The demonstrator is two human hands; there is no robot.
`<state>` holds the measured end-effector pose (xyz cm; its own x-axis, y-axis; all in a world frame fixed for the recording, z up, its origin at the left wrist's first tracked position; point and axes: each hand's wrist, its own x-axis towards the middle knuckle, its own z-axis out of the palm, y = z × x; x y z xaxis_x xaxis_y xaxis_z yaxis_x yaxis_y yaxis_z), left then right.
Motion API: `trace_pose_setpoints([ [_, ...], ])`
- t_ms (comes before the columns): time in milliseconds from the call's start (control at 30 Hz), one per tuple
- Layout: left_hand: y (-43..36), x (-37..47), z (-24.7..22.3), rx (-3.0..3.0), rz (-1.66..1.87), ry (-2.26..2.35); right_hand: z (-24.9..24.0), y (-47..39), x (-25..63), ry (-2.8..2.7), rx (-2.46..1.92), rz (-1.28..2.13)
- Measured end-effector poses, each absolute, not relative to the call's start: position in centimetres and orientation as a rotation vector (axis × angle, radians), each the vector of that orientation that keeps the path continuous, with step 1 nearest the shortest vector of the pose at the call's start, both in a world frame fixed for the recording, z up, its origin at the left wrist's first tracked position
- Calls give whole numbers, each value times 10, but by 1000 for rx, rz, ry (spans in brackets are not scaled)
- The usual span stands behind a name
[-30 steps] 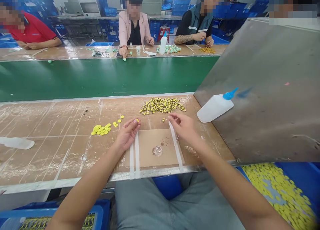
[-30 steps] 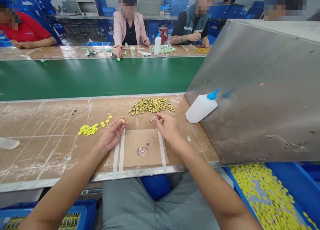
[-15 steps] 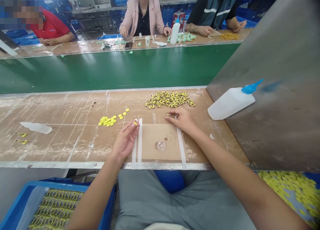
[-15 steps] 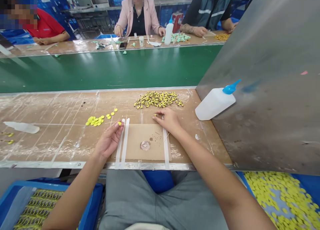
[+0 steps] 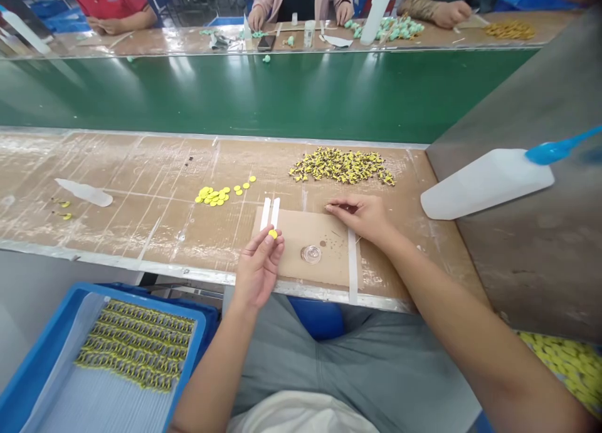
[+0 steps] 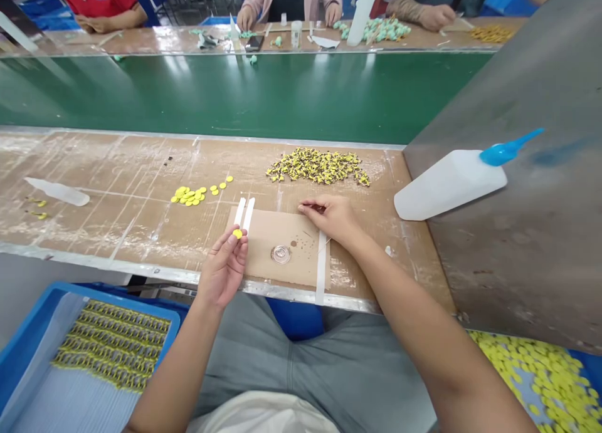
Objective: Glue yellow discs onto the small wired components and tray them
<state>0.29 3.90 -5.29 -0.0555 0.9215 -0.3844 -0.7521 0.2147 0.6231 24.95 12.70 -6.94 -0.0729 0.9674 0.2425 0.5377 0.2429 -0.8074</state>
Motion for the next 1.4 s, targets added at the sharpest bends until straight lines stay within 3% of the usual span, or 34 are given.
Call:
trace_pose_setpoints([
  [200, 43, 9, -65, 362, 1422, 818, -44, 71, 225, -1445, -1202, 735],
  [367, 43, 9, -68, 423, 1430, 801, -57, 41, 209, -1570, -1044, 684],
  [1400, 38, 8, -67, 423, 1396, 752, -70, 37, 200, -1797, -1011, 310],
])
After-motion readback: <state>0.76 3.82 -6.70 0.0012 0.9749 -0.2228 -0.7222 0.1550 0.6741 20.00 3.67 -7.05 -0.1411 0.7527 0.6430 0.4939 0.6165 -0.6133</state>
